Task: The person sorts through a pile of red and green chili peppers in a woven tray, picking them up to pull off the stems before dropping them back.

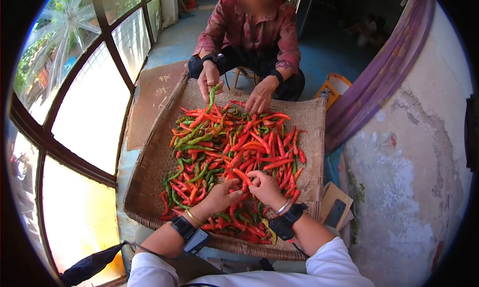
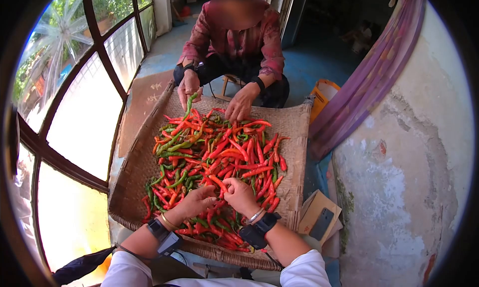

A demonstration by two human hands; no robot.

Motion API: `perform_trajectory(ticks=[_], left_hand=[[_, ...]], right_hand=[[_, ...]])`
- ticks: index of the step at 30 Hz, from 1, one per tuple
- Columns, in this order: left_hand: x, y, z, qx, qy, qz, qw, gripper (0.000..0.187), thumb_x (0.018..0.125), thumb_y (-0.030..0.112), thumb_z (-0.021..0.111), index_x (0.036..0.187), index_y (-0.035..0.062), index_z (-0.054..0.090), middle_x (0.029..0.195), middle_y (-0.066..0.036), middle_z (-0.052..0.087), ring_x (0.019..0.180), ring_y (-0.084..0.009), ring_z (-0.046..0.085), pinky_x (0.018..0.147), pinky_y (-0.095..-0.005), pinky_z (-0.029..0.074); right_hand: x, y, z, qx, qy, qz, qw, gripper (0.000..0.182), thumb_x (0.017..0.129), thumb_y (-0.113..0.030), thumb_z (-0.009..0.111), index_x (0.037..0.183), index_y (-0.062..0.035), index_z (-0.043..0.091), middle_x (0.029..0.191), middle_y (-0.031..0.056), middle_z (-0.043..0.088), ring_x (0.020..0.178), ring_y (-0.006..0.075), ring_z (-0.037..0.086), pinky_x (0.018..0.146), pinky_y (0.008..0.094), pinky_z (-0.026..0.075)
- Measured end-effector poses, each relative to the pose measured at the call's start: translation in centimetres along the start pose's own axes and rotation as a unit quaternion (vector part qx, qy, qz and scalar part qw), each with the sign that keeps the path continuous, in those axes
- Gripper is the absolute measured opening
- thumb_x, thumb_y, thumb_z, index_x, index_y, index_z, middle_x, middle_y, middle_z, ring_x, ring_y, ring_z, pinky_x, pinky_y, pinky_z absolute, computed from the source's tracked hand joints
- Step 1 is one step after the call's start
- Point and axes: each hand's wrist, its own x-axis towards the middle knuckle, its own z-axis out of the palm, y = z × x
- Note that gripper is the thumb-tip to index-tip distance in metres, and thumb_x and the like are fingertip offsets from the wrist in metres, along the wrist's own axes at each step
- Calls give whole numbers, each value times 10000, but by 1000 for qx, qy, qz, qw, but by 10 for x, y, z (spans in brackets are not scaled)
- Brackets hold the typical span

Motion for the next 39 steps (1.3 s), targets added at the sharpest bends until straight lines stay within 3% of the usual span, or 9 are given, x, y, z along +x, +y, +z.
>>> perform_trajectory(ticks=[4,8,14,19,22,24,28,30,39], left_hand=[[5,-5,-3,-59,67,40,995,256,878,167,513,1075,4,501,858,-12,571,663,-72,546,597,-210,460],[3,1,-8,-241,127,62,960,176,879,146,509,1016,40,535,813,0,571,614,-50,536,567,-181,458],[-2,15,-20,14,80,22,996,156,858,186,553,913,44,586,658,20,562,538,-45,519,479,-177,427],[-9,39,-38,-126,105,24,986,159,869,206,536,877,57,591,581,16,545,468,-40,479,426,-164,369],[-6,35,-54,-328,125,160,923,461,904,212,462,1302,45,300,875,-26,579,615,-52,506,531,-179,410],[-3,34,-55,-370,145,154,904,554,906,210,456,1354,44,175,910,-36,570,629,-65,510,549,-199,425],[0,22,-40,-275,173,92,941,391,900,185,466,1257,58,369,869,-45,589,627,-86,540,579,-207,458],[1,17,-31,-208,70,43,975,323,888,175,495,1179,40,450,839,-24,591,661,-81,547,612,-220,463],[2,1,-5,-48,-27,7,998,276,875,130,510,1101,-28,495,826,-6,582,684,-59,522,633,-207,452]], right_hand=[[-9,-10,5,134,-71,-33,988,315,749,-65,579,1057,-36,525,595,-18,500,551,75,522,502,244,428],[-16,-29,-2,329,-151,100,927,228,801,-45,526,1026,-7,537,629,-18,506,551,50,512,439,179,395],[-7,-23,-22,353,-170,132,910,223,817,-54,523,1033,1,526,692,-4,518,503,42,481,402,153,376],[14,10,-39,223,16,62,973,151,807,-62,527,935,4,572,680,0,557,513,58,509,477,209,429],[19,16,-56,164,82,74,980,175,793,-88,549,930,17,574,725,49,593,585,102,557,538,237,461],[25,32,-55,27,137,-4,990,186,763,-99,577,915,9,580,786,103,599,682,191,587,619,311,480],[22,35,-49,-143,129,-47,980,237,725,-116,610,933,-9,576,877,134,579,838,277,554,744,374,453],[19,33,-44,-273,123,-120,946,283,701,-132,632,953,-24,563,942,134,548,923,310,496,813,394,413],[22,36,-30,-343,156,-178,909,459,671,-105,630,1107,-65,494,947,94,488,976,275,438,830,398,385]])
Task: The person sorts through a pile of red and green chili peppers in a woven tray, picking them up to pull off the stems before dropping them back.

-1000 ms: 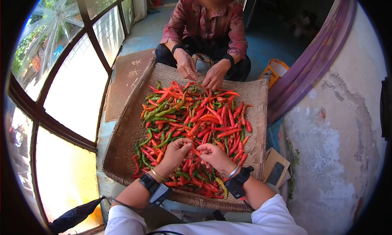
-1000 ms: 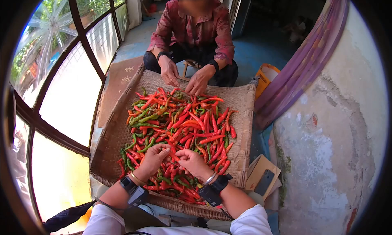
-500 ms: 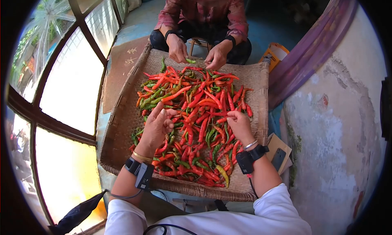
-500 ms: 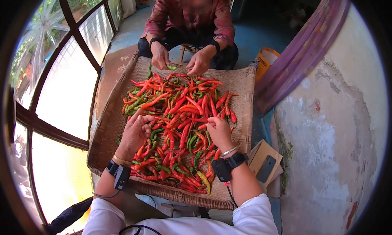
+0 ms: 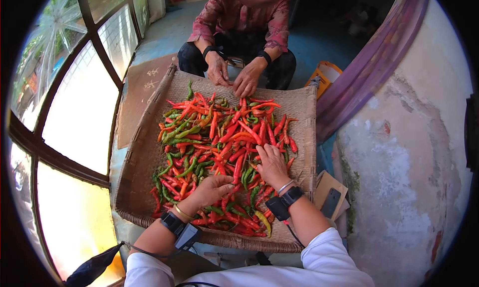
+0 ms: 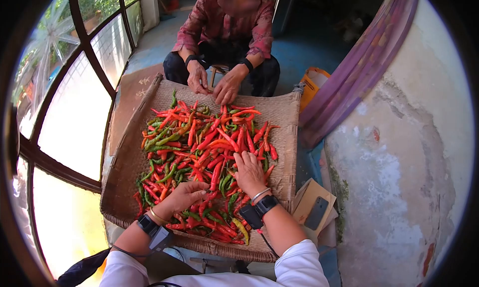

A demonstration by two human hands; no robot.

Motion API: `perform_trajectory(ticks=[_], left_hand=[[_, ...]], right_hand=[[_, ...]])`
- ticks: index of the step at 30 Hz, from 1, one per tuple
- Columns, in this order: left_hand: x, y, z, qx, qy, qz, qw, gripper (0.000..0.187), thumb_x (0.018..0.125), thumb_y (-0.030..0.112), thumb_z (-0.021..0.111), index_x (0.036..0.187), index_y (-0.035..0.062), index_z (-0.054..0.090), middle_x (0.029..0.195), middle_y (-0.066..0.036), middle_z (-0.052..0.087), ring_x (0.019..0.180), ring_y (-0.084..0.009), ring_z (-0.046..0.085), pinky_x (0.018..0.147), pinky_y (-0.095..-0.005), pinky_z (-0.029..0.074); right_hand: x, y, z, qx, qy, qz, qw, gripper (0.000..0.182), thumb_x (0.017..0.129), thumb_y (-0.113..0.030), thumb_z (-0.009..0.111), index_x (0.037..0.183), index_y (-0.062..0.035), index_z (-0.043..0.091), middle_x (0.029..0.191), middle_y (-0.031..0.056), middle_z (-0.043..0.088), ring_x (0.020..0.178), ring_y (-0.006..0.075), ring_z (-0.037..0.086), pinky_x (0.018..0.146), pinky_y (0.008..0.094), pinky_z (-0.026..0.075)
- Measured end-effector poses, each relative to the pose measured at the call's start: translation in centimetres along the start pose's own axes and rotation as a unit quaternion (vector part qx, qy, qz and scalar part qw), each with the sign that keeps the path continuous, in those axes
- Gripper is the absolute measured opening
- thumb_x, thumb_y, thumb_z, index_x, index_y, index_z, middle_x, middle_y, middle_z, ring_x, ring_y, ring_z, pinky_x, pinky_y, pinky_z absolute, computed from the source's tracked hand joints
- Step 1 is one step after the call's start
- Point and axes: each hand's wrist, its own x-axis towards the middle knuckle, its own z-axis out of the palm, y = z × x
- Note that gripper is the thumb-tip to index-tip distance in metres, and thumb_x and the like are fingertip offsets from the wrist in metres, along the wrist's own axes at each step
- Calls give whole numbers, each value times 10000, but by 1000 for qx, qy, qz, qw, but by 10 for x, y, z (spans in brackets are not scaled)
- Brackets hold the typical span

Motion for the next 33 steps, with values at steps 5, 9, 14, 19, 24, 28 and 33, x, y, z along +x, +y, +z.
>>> perform_trajectory(ticks=[5,9,14,19,24,28,33], left_hand=[[-2,4,2,24,-4,-7,1000,277,877,121,501,1106,-35,491,824,-14,585,678,-63,526,635,-212,451],[-1,2,4,25,-3,-4,1000,290,876,117,497,1122,-36,482,809,-23,588,674,-71,530,642,-218,453],[5,-12,-1,22,18,15,999,311,852,93,544,1147,19,477,857,15,556,714,-45,522,639,-204,462],[4,-9,8,59,63,217,972,396,802,102,612,1169,63,470,810,2,542,718,-79,520,635,-226,439],[-4,-5,6,84,-76,206,972,242,821,104,595,1044,40,526,794,20,532,705,-65,497,617,-210,435],[-11,7,8,60,-86,40,994,166,872,177,530,947,34,570,773,34,549,611,-55,497,554,-196,436],[-9,7,5,93,-93,3,991,247,910,243,447,989,40,561,747,19,572,549,-61,512,492,-200,437]], right_hand=[[-2,3,-1,-27,-76,-3,997,237,729,-110,528,964,-100,555,884,67,498,928,250,460,756,380,408],[0,1,-4,-43,-77,-48,995,48,710,-116,529,714,-88,568,781,64,515,839,240,501,672,359,439],[6,-38,-30,140,-37,-51,988,96,730,-125,596,794,-59,569,712,87,537,696,279,548,609,367,450],[2,-75,-52,276,-35,-50,959,122,755,-99,600,851,-30,570,693,86,562,628,237,584,549,338,451],[-1,-81,-60,637,-195,151,731,125,850,-90,521,938,-13,565,750,38,588,687,104,585,549,229,479],[0,-67,-52,762,-155,237,582,179,874,-129,495,1014,-20,517,783,74,597,697,142,598,526,215,491],[2,-44,-36,795,-57,314,516,230,867,-164,511,1068,-54,485,752,44,580,687,154,601,482,209,465]])
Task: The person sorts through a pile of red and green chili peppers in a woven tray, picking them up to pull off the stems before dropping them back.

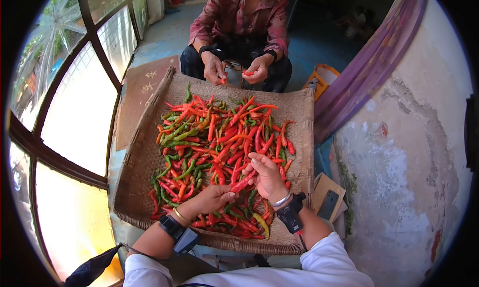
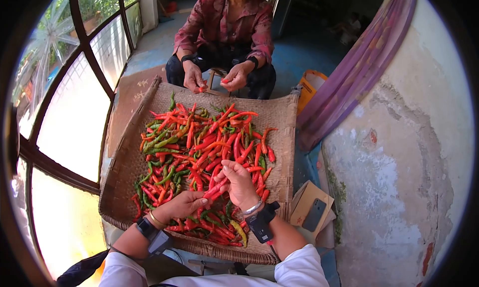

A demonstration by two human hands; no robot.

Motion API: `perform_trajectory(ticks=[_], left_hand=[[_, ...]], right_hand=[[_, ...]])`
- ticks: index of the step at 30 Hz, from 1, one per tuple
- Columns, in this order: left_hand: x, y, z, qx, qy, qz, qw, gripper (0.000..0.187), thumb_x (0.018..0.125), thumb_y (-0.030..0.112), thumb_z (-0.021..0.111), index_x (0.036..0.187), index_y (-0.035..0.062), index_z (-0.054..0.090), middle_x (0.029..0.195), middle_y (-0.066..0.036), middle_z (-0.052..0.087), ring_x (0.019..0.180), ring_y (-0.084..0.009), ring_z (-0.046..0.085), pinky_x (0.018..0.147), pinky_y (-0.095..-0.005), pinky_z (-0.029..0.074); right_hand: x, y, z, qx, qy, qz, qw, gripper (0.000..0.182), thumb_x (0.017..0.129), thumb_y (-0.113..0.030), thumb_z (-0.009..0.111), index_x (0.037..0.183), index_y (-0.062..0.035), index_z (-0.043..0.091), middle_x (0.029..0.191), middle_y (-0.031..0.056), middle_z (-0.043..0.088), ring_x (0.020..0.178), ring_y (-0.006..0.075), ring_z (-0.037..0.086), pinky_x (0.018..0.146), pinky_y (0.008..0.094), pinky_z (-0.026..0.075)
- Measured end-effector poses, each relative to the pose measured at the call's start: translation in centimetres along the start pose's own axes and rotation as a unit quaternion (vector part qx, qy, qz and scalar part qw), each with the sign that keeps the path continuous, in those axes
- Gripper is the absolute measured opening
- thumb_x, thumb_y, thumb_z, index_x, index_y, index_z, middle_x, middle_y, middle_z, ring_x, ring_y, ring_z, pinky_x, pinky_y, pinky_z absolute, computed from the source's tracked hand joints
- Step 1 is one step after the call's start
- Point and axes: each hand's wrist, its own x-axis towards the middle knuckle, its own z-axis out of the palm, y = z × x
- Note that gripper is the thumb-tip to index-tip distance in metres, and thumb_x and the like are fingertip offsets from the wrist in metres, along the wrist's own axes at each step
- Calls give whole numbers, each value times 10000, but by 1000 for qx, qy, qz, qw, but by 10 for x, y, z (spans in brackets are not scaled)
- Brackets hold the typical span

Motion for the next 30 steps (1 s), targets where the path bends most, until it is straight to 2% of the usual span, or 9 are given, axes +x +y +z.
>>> perform_trajectory(ticks=[4,7,10,12,16,18,20,24,30], left_hand=[[-4,7,-16,81,-92,-124,985,289,922,273,409,1004,36,553,739,11,581,535,-64,506,481,-205,432],[-3,14,-30,39,-36,-33,998,297,921,283,413,954,23,551,719,6,578,514,-53,492,476,-197,418],[-10,37,-41,-155,133,105,973,335,923,263,409,1170,42,455,921,-37,579,561,-66,511,519,-193,422],[-6,41,-48,-264,263,234,898,656,903,266,451,1376,66,43,1328,-144,326,769,-116,579,666,-246,474],[2,19,-69,-341,417,204,817,563,899,202,464,1347,54,156,1198,-117,430,723,-126,590,624,-253,491],[2,9,-61,-353,408,178,823,405,893,173,480,1253,48,346,1058,-61,516,736,-129,597,638,-248,494],[3,2,-52,-322,247,63,912,309,884,169,498,1162,42,451,932,-44,575,723,-109,589,630,-234,484],[13,-7,-16,-189,121,18,974,256,881,151,504,1103,24,490,848,-23,591,724,-83,559,646,-219,469],[16,-23,0,-46,20,-17,999,277,883,139,502,1116,-8,476,843,-16,579,734,-81,534,662,-218,456]], right_hand=[[19,-10,-37,-20,128,-55,990,199,875,-143,486,1053,-53,480,728,24,573,664,129,601,448,192,426],[23,-16,-47,-37,132,-81,987,161,874,-131,482,1013,-53,498,717,23,577,644,124,599,450,189,423],[22,-14,-42,-92,118,-76,986,170,877,-132,473,1018,-45,506,726,27,579,665,113,593,458,180,419],[18,-7,-35,-135,127,-56,981,172,868,-135,489,1006,-38,521,738,28,582,676,118,591,480,195,431],[25,4,-35,-449,62,-102,885,185,824,-144,552,958,-16,559,786,42,592,708,142,587,552,257,459],[23,9,-35,-509,29,-136,850,200,772,-109,585,948,-14,567,844,74,585,780,206,577,663,320,461],[21,13,-32,-712,-24,-262,651,235,730,-74,590,958,-22,567,881,107,565,855,264,537,757,350,438],[16,19,-26,-757,-74,-228,608,365,688,-31,599,1045,-35,524,1059,135,504,995,307,464,848,380,402],[18,25,-29,-784,-53,-285,549,187,679,-71,583,856,-59,524,877,96,497,850,281,477,702,385,436]])
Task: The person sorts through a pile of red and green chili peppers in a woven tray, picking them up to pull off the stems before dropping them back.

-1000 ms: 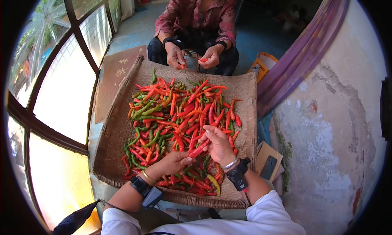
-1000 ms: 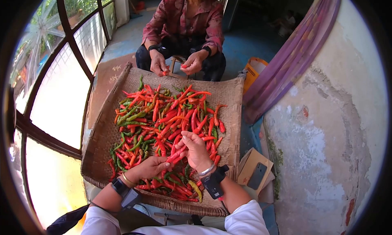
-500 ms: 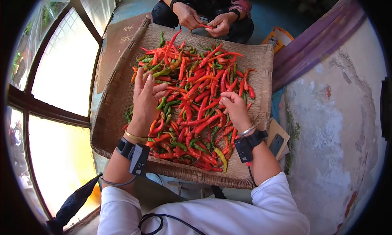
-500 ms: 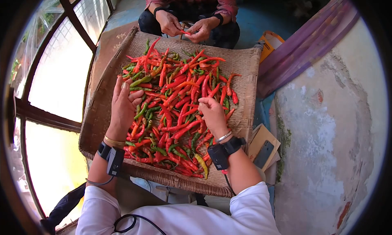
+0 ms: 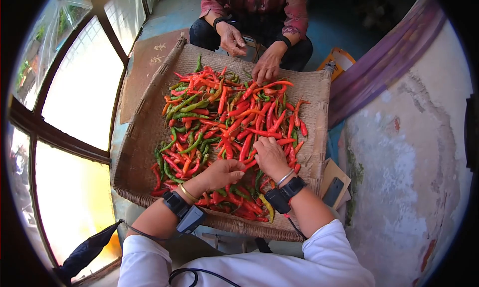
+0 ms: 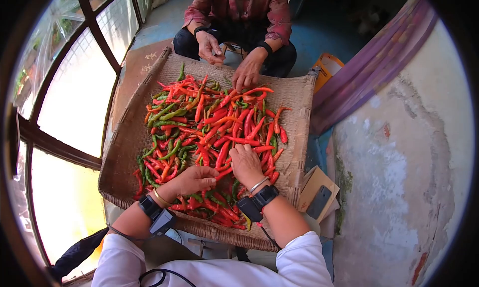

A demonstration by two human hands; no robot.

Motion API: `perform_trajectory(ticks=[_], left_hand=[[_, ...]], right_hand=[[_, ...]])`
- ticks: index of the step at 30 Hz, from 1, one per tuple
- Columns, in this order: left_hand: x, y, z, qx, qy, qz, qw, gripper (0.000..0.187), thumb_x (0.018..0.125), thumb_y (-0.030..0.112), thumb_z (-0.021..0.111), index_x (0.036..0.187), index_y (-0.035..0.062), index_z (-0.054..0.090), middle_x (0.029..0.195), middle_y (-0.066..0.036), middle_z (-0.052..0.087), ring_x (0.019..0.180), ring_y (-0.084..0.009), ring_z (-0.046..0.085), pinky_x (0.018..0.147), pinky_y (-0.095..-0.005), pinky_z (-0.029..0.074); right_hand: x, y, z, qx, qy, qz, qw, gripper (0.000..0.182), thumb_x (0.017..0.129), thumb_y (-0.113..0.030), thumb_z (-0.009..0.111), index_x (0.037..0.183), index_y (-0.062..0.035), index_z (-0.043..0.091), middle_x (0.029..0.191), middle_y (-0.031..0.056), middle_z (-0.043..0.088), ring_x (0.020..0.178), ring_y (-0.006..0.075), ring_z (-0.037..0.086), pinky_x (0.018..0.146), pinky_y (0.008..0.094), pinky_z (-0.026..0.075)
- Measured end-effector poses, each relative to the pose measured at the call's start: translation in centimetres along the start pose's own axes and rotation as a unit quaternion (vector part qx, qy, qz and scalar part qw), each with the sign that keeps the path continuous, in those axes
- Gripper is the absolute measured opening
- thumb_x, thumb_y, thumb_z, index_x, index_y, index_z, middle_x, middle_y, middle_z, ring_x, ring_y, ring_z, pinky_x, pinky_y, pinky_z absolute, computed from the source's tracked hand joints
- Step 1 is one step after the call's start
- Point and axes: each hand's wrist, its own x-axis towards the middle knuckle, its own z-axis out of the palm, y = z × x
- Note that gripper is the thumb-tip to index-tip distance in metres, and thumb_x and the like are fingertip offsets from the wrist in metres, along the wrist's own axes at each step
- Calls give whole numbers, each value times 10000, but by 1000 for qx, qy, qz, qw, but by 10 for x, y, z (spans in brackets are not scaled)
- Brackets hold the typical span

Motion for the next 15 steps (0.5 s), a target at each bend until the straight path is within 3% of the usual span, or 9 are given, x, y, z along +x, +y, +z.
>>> perform_trajectory(ticks=[4,8,11,13,14,15], left_hand=[[-1,6,0,67,8,-6,998,281,884,144,501,1118,-10,478,842,-14,582,718,-79,533,654,-220,456],[0,1,0,23,37,3,999,283,879,126,507,1126,-8,474,839,-8,581,716,-68,525,647,-211,450],[0,1,-1,31,75,39,996,292,872,111,517,1135,-6,466,841,-1,573,715,-61,521,629,-207,447],[4,-1,0,117,185,223,950,299,848,136,556,1103,-7,497,791,-31,591,640,-97,561,602,-243,468],[4,0,2,117,185,223,950,299,848,136,556,1103,-7,497,791,-31,591,640,-97,561,602,-243,468],[4,1,3,43,148,204,967,280,848,144,558,1082,-4,513,757,-18,581,614,-82,546,576,-235,458]], right_hand=[[0,2,-1,-18,-17,-1,1000,99,691,-87,570,760,-67,501,785,79,510,819,271,484,661,380,436],[5,-5,-13,-17,-13,-18,1000,91,683,-97,617,727,-71,541,738,62,514,774,257,507,652,371,441],[9,-25,-36,76,60,-24,995,101,698,-102,623,781,-68,575,753,81,543,726,270,539,618,352,450],[10,-39,-45,218,42,8,975,140,759,-128,619,872,-50,589,762,59,582,644,216,578,574,293,462],[9,-42,-42,217,42,8,975,140,759,-128,619,872,-50,589,762,59,582,644,216,578,574,293,462],[7,-46,-39,358,15,44,932,157,790,-150,604,901,-40,585,757,42,589,623,171,579,560,262,462]])
